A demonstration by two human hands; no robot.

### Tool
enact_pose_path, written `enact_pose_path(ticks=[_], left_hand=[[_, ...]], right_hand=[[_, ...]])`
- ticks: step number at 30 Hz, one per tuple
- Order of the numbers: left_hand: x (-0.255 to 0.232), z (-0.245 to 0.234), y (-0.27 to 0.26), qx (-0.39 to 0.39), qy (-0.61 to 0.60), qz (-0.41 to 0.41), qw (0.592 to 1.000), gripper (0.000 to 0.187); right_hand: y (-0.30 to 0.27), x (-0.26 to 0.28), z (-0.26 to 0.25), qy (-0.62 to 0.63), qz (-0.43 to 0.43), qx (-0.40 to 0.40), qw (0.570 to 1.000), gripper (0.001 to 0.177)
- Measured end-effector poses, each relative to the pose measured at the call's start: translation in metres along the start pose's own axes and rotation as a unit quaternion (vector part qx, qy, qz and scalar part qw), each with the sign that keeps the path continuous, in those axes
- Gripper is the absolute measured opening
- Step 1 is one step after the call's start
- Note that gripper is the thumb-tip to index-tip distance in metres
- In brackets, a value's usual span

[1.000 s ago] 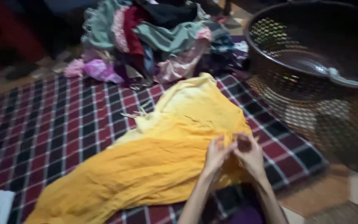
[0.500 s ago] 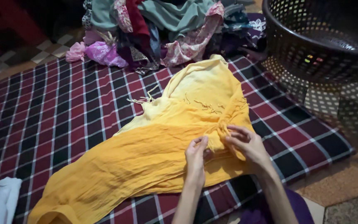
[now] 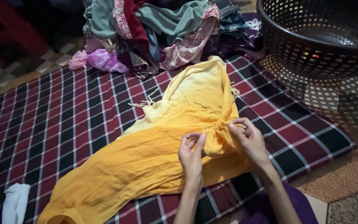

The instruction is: The person folds a yellow scarf and a patterned cloth on a checkered mat. They smooth, fold, and stack the items one at a time, then place the finished stack aside.

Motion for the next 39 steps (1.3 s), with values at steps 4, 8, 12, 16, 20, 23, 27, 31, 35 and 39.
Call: enact_pose_path(ticks=[4,8,12,16,20,23,27,31,35,39], left_hand=[[-0.007,0.007,-0.007,0.005,0.031,-0.017,0.999,0.022],[-0.015,0.017,-0.009,0.056,0.02,-0.015,0.998,0.03],[-0.019,0.014,-0.007,0.064,0.037,-0.011,0.997,0.034],[-0.017,0.004,0.0,0.052,0.072,-0.019,0.996,0.034],[-0.017,0.003,0.002,0.089,0.053,0.033,0.994,0.028],[-0.02,0.007,-0.002,0.102,0.085,0.041,0.99,0.023],[-0.039,0.017,-0.009,0.123,0.155,0.137,0.971,0.018],[-0.048,0.021,-0.015,0.099,0.244,0.161,0.951,0.033],[-0.058,0.033,-0.019,0.143,0.287,0.209,0.924,0.058],[-0.057,0.046,-0.027,0.154,0.247,0.219,0.931,0.069]], right_hand=[[-0.015,0.03,0.006,-0.158,-0.054,-0.077,0.983,0.022],[-0.03,0.056,0.03,-0.291,-0.168,-0.031,0.941,0.025],[-0.041,0.066,0.054,-0.418,-0.298,0.031,0.858,0.024],[-0.042,0.065,0.062,-0.402,-0.328,0.065,0.852,0.021],[-0.041,0.068,0.057,-0.323,-0.325,0.041,0.888,0.019],[-0.034,0.065,0.049,-0.266,-0.22,0.026,0.938,0.037],[-0.036,0.075,0.05,-0.346,-0.306,0.005,0.887,0.033],[-0.04,0.077,0.044,-0.355,-0.308,-0.03,0.882,0.02],[-0.04,0.09,0.047,-0.394,-0.383,-0.034,0.835,0.025],[-0.042,0.091,0.045,-0.432,-0.367,-0.03,0.823,0.037]])
Point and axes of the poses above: each hand's wrist, its own y-axis towards the middle knuckle, its own z-axis out of the palm, x = y × z, the point moved 5 cm from there along y, towards the middle knuckle, and after that the axes turned 4 degrees about -y, right-handed, at the moved point
